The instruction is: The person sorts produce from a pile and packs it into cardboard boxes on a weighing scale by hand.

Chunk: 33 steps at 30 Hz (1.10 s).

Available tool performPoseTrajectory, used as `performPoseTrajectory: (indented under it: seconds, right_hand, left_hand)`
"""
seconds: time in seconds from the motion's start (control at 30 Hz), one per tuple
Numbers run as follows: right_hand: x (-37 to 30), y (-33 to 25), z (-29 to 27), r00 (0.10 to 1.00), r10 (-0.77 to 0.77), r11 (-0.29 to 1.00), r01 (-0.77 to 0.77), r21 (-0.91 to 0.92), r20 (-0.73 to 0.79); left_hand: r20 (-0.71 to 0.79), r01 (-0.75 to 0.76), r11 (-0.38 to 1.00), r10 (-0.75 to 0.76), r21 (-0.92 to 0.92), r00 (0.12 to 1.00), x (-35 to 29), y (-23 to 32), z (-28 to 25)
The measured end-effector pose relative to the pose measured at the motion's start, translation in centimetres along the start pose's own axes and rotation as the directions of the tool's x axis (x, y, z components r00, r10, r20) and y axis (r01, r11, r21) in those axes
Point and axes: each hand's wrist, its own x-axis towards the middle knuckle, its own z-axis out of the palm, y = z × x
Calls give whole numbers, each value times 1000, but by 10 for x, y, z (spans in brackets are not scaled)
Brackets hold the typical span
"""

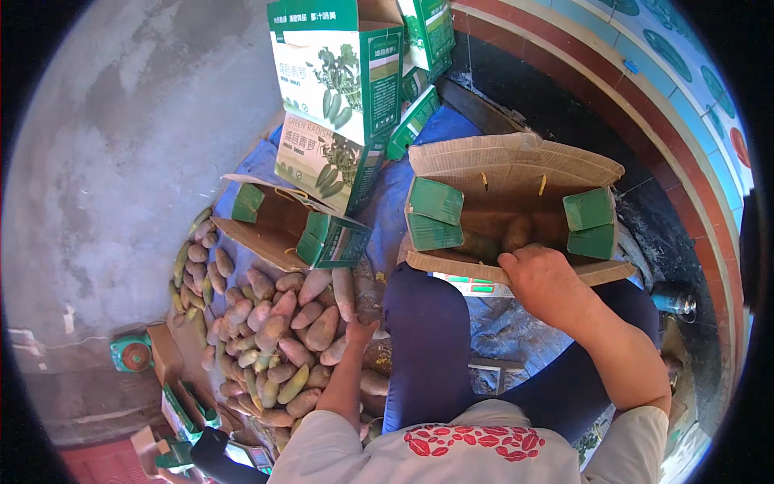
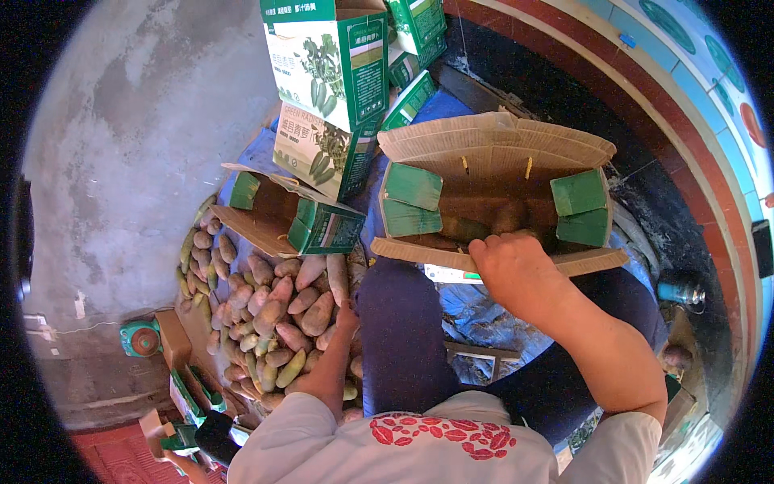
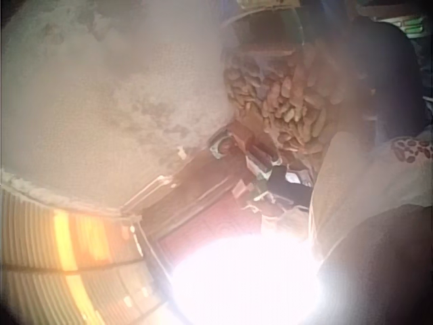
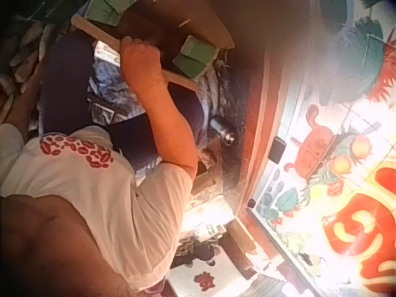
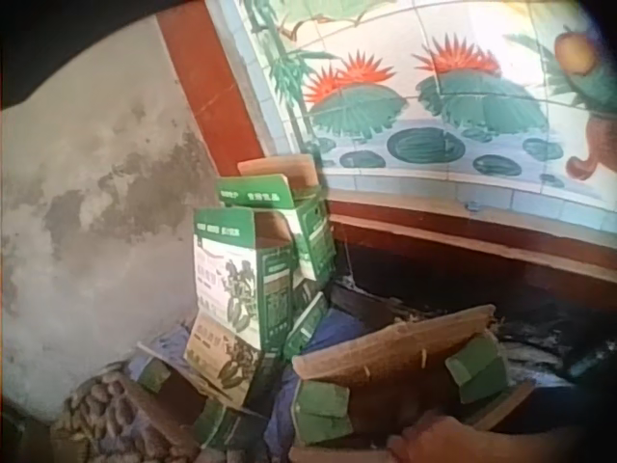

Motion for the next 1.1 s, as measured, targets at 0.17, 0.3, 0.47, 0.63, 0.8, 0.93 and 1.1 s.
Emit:
performPoseTrajectory:
  seconds: [0.17, 0.3, 0.47, 0.63, 0.8, 0.93, 1.1]
  right_hand:
    - [-1, 1, 5, 1000, 1, 999, -1, -43, -12]
    - [-4, 7, 8, 1000, 20, 998, -20, -55, -5]
    - [1, -3, 5, 999, -38, 998, 36, -55, -30]
    - [-8, 6, 12, 1000, 1, 998, 1, -66, 30]
    - [-3, 2, 9, 999, -23, 1000, 23, -16, 44]
    - [-2, 1, 1, 994, 7, 1000, -9, 20, 105]
    - [-2, 3, 6, 996, 3, 1000, -5, 24, 93]
  left_hand:
    - [52, -61, 996, 58, 70, 997, 2, -10, 10]
    - [-2, -37, 972, 38, 233, 999, 1, 17, 34]
    - [-49, 79, 974, -71, 213, 996, 14, -19, 30]
    - [-225, -203, 971, 172, -124, 959, -62, 53, -51]
    - [-661, -657, 612, 274, -440, 698, -136, 125, -143]
    - [-725, -775, 458, 331, -436, 604, -189, 193, -193]
    - [-618, -825, 247, 562, -509, 550, -220, 262, -199]
